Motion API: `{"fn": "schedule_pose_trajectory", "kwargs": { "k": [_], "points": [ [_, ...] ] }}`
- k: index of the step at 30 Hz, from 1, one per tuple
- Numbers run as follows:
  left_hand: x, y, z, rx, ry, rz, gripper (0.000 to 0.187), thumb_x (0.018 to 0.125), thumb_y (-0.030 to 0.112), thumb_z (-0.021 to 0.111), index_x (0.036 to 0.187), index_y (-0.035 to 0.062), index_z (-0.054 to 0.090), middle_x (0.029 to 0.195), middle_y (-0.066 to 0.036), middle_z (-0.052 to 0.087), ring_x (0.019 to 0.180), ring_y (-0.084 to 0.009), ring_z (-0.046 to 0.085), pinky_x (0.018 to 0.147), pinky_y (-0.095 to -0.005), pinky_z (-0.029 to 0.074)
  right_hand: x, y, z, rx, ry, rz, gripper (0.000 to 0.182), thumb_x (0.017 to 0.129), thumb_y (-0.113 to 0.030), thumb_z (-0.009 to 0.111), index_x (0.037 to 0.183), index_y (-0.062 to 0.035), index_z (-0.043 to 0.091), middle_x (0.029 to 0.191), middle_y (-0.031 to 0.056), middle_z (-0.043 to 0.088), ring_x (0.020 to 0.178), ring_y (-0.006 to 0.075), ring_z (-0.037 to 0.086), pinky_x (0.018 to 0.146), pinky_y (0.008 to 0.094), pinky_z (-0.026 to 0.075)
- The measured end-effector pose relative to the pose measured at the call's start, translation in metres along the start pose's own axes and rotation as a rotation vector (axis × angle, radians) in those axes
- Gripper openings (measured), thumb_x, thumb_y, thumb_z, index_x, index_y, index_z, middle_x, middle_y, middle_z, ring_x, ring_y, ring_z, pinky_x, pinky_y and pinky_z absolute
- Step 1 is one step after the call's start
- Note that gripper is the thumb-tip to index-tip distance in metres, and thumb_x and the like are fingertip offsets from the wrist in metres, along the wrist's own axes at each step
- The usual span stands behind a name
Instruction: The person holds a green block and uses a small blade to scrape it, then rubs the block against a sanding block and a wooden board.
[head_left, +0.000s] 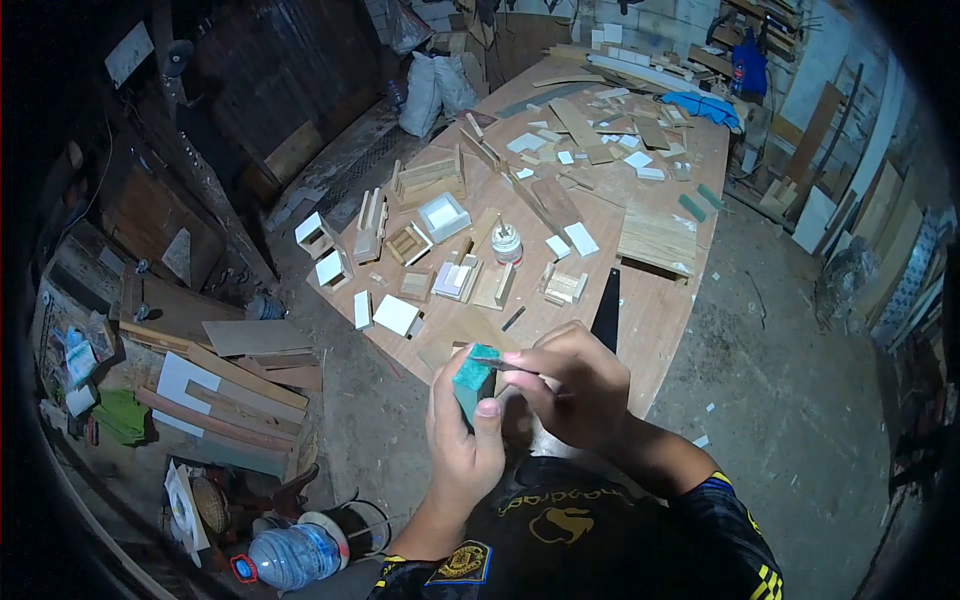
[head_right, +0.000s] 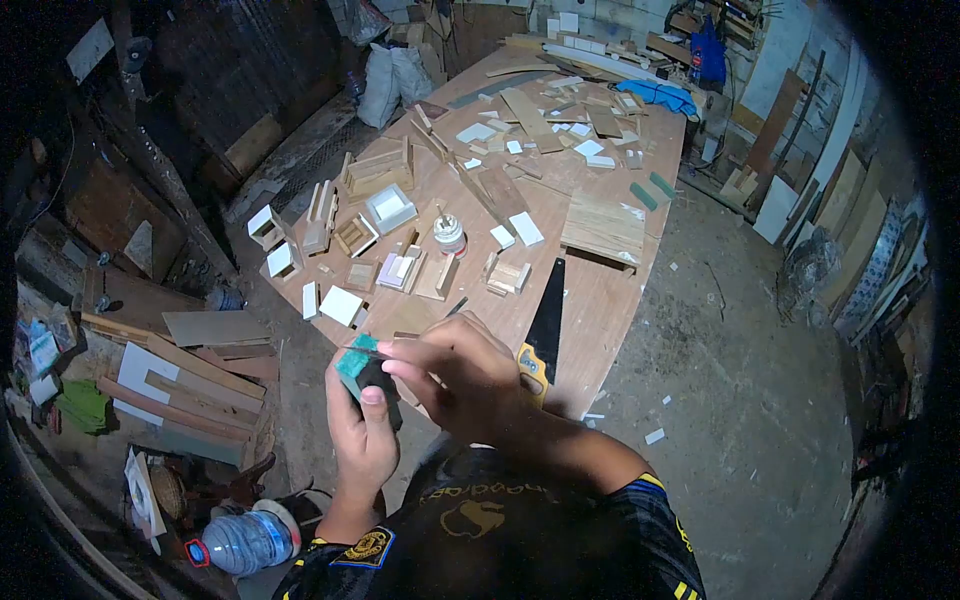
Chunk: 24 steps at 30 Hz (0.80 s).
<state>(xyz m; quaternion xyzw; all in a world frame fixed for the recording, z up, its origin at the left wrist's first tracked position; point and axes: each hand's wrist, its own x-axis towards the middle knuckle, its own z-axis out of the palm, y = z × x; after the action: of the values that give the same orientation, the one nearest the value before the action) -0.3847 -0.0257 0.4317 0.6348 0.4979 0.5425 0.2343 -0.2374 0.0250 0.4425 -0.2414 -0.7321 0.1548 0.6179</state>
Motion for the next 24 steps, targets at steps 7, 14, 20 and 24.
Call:
{"fn": "schedule_pose_trajectory", "kwargs": {
  "k": [7, 14, 20, 24],
  "points": [
    [0.006, 0.006, 0.0, 0.184, 0.041, 0.176, 0.036, 0.092, 0.02, 0.059, 0.117, -0.0047, 0.055, 0.101, -0.021, 0.059, 0.09, -0.0338, 0.061, 0.082, -0.0386, 0.048, 0.007, -0.004, -0.007, 0.106, -0.031, 0.025, 0.021, 0.079, -0.004, 0.074, 0.099, -0.004, 0.067, 0.081, 0.0084, 0.06, 0.069, 0.0166, 0.058, 0.06, 0.0271, 0.047],
    [0.006, -0.016, -0.006, 0.198, 0.056, 0.085, 0.032, 0.085, 0.009, 0.065, 0.115, -0.0025, 0.06, 0.095, -0.019, 0.062, 0.084, -0.0318, 0.063, 0.075, -0.0366, 0.05, 0.008, 0.006, -0.005, -0.117, -0.133, 0.239, 0.016, 0.08, -0.007, 0.073, 0.094, -0.0024, 0.066, 0.081, 0.0103, 0.059, 0.067, 0.0189, 0.058, 0.059, 0.0283, 0.047],
    [0.006, -0.016, -0.013, 0.245, 0.12, 0.246, 0.038, 0.075, 0.003, 0.073, 0.112, -0.0004, 0.063, 0.092, -0.018, 0.063, 0.08, -0.0292, 0.063, 0.071, -0.035, 0.05, 0.018, -0.017, -0.017, 0.062, -0.198, 0.265, 0.014, 0.081, -0.006, 0.072, 0.093, -0.0011, 0.066, 0.081, 0.0101, 0.059, 0.067, 0.0174, 0.058, 0.061, 0.0274, 0.047],
    [0.003, -0.022, -0.014, 0.262, 0.151, 0.306, 0.04, 0.071, 0.002, 0.075, 0.11, 0.0005, 0.064, 0.09, -0.017, 0.064, 0.078, -0.0285, 0.064, 0.069, -0.0351, 0.05, 0.012, -0.014, -0.007, 0.082, -0.223, 0.28, 0.012, 0.086, -0.009, 0.069, 0.094, -0.0004, 0.065, 0.081, 0.0098, 0.058, 0.067, 0.0155, 0.06, 0.058, 0.0262, 0.047]
  ]
}}
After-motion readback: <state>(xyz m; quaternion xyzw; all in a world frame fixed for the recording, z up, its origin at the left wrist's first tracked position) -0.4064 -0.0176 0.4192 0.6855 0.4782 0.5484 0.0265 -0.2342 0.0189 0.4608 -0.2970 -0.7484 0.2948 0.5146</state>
